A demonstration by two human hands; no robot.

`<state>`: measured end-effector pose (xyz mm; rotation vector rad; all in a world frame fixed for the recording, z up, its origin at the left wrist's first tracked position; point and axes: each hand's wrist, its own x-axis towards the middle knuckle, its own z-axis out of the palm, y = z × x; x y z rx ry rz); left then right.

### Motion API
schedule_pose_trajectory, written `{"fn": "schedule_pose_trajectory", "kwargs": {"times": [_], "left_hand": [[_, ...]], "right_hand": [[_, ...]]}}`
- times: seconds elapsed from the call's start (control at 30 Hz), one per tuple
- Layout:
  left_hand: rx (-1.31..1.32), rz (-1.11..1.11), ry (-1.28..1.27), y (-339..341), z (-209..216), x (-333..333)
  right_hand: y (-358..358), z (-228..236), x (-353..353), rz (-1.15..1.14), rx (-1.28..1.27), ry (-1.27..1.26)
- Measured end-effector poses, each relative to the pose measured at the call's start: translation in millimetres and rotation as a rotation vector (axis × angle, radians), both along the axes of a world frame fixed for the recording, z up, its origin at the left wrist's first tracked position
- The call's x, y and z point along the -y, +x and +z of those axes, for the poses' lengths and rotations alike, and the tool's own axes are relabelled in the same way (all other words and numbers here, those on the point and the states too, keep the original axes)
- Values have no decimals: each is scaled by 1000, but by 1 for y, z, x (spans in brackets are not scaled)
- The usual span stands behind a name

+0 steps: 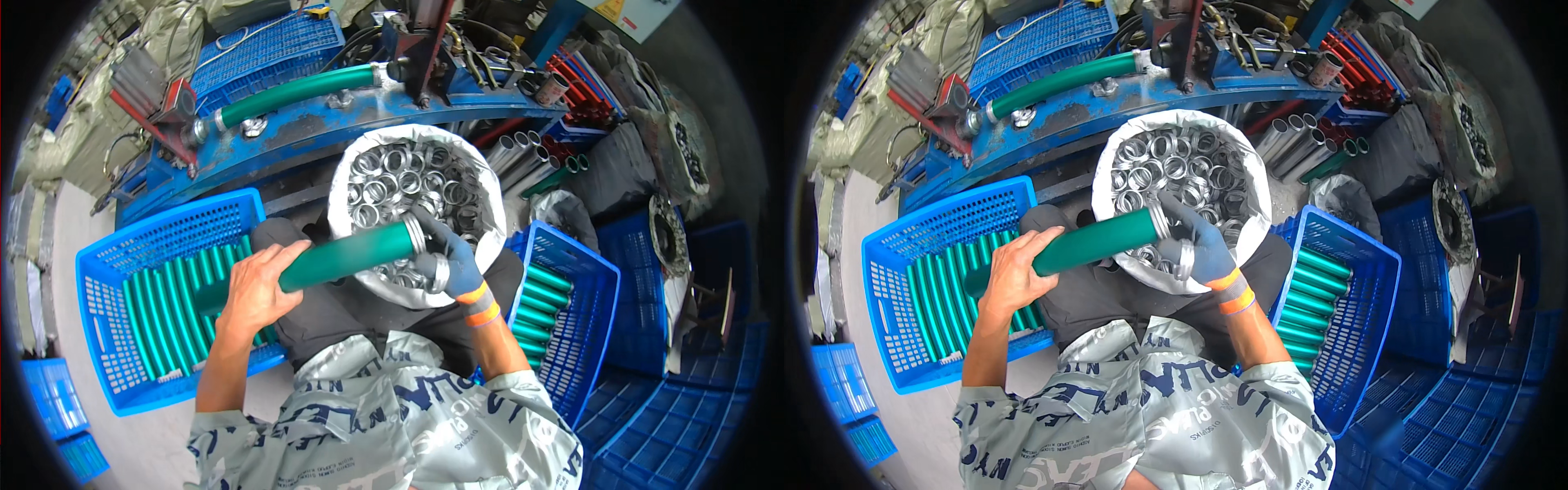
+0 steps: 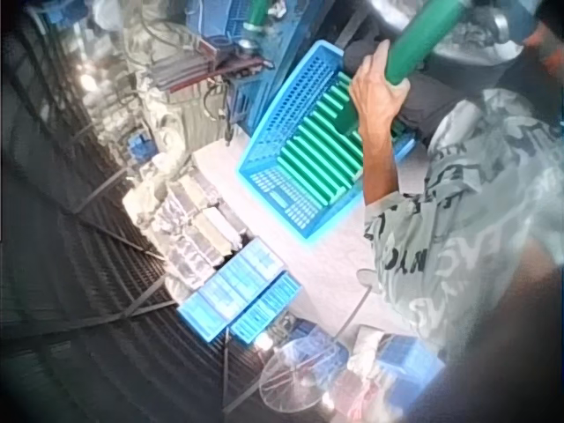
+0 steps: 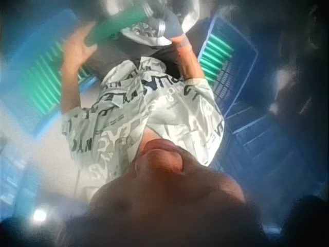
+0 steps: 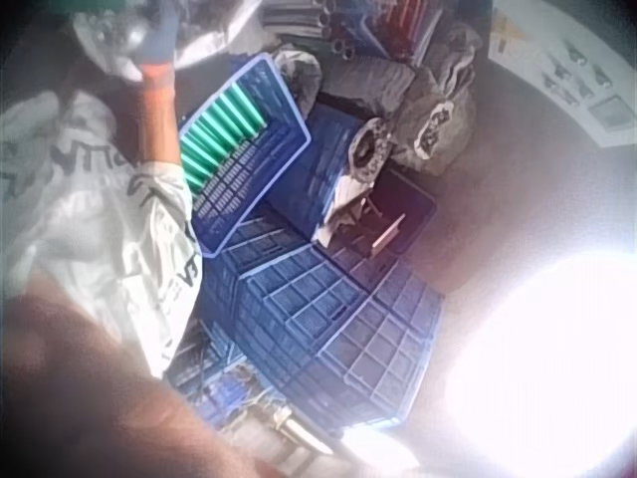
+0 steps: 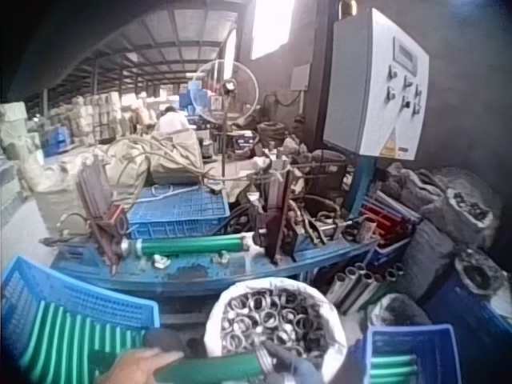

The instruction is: The person fits metal rings onto the ends of metal tubes by hand, then places the assembled tubes into blue crates.

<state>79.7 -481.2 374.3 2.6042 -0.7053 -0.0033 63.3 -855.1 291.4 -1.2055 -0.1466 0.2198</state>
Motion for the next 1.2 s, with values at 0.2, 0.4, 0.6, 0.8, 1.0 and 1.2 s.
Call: {"fn": "schedule_pose_trajectory", "kwargs": {"times": [0.2, 0.4, 0.6, 0.8, 1.0, 1.2], "left_hand": [[-257, 298, -1097, -10, -31, -10], [-470, 427, -1760, -25, -57, 6], [-542, 557, -1878, -39, -69, 18], [-569, 554, -1936, -44, -72, 29], [-568, 527, -1960, -46, -68, 32], [-536, 508, -1896, -48, -65, 39]], "right_hand": [[-2, -75, 18, -198, -330, 4], [-9, -87, 2, -315, -520, 274], [-14, -83, -1, -197, -661, 428], [-21, -89, -4, -32, -554, 690], [-32, -46, -12, -50, -306, 651], [-22, -40, -16, -177, -163, 390]]}}
